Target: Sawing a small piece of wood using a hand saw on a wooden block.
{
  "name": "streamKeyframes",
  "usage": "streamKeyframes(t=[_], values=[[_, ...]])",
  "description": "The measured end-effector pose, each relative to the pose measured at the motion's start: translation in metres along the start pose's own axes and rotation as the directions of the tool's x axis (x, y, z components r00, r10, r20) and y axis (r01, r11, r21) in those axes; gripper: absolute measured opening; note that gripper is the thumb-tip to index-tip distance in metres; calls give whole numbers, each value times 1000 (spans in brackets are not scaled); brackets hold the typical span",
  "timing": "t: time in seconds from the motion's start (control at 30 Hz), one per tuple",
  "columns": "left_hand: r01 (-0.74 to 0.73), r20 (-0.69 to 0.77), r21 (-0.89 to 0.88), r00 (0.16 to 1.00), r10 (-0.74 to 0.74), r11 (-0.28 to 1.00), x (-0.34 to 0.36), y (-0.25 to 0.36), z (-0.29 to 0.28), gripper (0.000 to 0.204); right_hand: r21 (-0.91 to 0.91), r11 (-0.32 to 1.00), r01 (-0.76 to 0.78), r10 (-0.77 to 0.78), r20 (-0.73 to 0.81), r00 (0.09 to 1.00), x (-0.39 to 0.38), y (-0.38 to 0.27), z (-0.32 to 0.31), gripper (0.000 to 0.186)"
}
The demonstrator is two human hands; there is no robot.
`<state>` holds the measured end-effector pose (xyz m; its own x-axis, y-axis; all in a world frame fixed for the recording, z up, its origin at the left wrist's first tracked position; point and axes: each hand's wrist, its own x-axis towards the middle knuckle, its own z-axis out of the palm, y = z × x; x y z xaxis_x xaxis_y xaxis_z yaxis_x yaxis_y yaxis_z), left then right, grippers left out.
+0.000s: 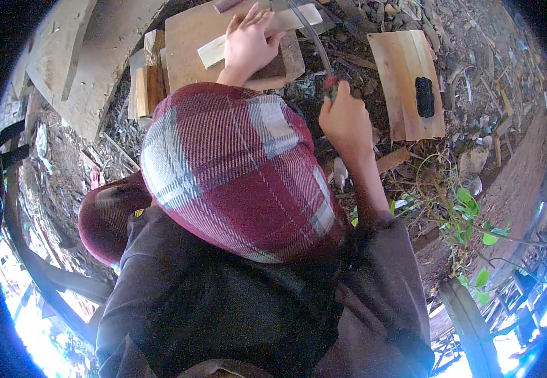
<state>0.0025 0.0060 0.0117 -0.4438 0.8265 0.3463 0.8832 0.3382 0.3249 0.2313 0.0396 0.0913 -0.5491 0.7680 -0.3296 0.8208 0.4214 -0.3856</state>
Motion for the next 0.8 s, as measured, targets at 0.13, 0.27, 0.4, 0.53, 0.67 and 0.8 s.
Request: streamKeyframes(t=[0.13,0.27,0.4,0.53,0.67,0.8], values=[[20,17,40,1000,-21,999,-4,-8,6,51,-104,994,32,-32,10,999,10,4,-11,33],[16,8,102,1000,-17,995,-3,-1,7,51,-158,984,83,-82,14,997,14,8,-15,32],[7,-25,66,1000,-6,998,-9,-10,13,53,-61,988,141,-142,-13,990,50,-5,16,31],[-7,-20,100,1000,9,995,-6,-3,12,54,-87,979,182,-191,-112,975,85,-13,24,31],[6,-34,109,999,-3,994,-9,-4,10,50,-49,995,88,-89,-19,996,44,-4,21,32],[13,-38,91,999,-9,996,-8,1,6,49,59,998,-32,30,36,999,-21,21,16,31]])
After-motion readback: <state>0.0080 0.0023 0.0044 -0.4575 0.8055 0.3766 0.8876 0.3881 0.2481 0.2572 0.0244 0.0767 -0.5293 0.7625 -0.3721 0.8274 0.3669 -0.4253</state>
